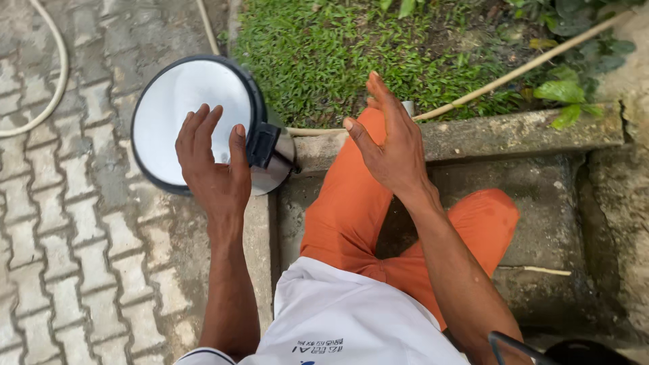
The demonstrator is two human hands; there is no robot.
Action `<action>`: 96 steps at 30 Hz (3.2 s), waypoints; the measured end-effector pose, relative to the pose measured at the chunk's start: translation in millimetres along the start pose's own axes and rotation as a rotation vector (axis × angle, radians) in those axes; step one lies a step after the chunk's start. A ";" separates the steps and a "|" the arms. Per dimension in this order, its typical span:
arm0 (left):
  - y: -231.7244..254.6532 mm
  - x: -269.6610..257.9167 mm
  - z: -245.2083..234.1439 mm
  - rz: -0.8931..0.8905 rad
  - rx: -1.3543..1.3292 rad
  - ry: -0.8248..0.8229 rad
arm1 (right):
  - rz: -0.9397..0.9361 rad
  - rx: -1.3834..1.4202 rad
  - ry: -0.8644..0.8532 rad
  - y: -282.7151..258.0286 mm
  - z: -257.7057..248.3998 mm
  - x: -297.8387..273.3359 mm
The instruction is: The person washes two black plastic containers and a metallic bin by rinsing them under an outdoor tap and scrubbing their interiors and lids by hand.
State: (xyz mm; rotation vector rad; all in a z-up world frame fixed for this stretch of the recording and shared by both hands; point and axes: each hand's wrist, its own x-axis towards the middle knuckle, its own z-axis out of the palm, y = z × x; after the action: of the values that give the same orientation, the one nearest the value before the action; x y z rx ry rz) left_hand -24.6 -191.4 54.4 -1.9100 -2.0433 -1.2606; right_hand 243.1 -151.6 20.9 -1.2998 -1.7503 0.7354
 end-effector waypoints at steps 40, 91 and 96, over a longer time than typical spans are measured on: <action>324.1 -235.3 300.0 -0.362 -0.733 -1.587 | 0.936 -0.620 0.498 160.0 -162.7 -279.8; 298.2 -314.0 439.4 -0.453 -1.092 -1.240 | 1.146 -1.011 0.405 387.8 -392.8 -226.0; 305.0 -313.7 431.6 -0.489 -1.134 -1.242 | 1.114 -0.992 0.434 381.0 -390.9 -223.0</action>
State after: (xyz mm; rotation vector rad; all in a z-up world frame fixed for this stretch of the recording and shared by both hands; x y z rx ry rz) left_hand 506.5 -220.0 -253.5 -3.5277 -2.6617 -1.8648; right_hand 794.6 -257.2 -159.1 -2.9146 -0.8729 0.0041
